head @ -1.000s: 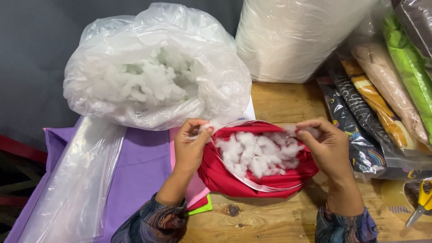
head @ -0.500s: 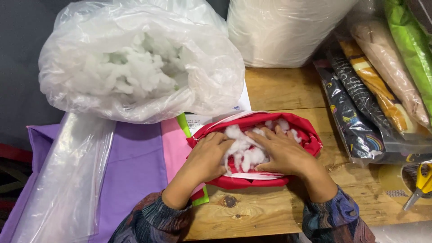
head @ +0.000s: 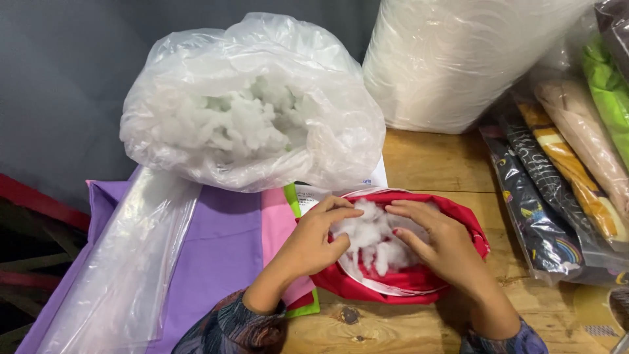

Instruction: Stuffing a red fabric pillowcase with white fiberfill material from a large plastic bag

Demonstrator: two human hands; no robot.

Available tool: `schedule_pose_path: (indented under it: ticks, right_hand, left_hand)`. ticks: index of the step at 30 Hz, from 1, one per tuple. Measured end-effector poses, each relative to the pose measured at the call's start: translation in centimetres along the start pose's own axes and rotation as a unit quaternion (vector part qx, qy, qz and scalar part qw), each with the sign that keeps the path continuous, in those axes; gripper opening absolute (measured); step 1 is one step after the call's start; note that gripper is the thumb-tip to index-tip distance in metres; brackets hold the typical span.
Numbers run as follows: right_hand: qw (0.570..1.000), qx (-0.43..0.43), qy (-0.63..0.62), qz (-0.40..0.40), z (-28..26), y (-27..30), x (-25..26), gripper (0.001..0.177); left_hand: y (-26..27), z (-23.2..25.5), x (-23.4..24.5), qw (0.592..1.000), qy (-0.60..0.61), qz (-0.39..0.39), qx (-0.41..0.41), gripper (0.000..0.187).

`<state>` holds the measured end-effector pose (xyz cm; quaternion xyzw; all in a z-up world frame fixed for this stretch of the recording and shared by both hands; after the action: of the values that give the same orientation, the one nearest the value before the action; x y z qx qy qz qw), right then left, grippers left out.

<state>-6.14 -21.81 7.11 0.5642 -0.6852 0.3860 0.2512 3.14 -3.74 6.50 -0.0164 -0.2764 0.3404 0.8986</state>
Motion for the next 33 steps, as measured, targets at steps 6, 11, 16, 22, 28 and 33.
schedule_pose_path:
  ticks: [6,11,16,22,28,33]
  right_hand:
    - [0.966,0.181,0.171,-0.074,0.3,-0.3,-9.9,0.050]
    - [0.980,0.158,0.110,-0.046,-0.9,-0.7,-5.3,0.050]
    - [0.995,0.097,0.013,0.033,-0.5,-0.4,-1.6,0.040]
    - [0.987,0.127,0.042,0.085,-3.9,-1.7,-1.6,0.027]
    - [0.954,0.261,0.139,0.044,-13.7,-6.9,-3.1,0.030]
    - [0.968,0.165,0.190,-0.011,-17.3,-15.1,-5.2,0.035]
  left_hand:
    - [-0.3,-5.2,-4.6,0.966,-0.230,-0.112,0.032,0.044]
    - [-0.6,-3.1,-3.2,0.956,-0.292,0.017,-0.027,0.033]
    - [0.1,-1.6,-2.8,0.972,-0.225,0.045,-0.061,0.033]
    - [-0.5,-1.5,-1.0,0.980,-0.195,-0.003,-0.028,0.026]
    - [0.4,-0.2,8.9,0.969,-0.147,0.199,-0.027,0.024]
    - [0.4,-1.8,17.6,0.905,-0.273,0.323,0.051,0.028]
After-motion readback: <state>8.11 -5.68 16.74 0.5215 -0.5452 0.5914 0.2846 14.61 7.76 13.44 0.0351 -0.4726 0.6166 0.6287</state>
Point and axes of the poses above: each hand's wrist, its own y-axis away from the middle knuckle, its own x-axis out of the back of the hand, z = x × y, the point moved 8 cm from there along -y, towards the middle knuckle, and after that the axes turned 2 degrees about x, right-handed, at the moved point
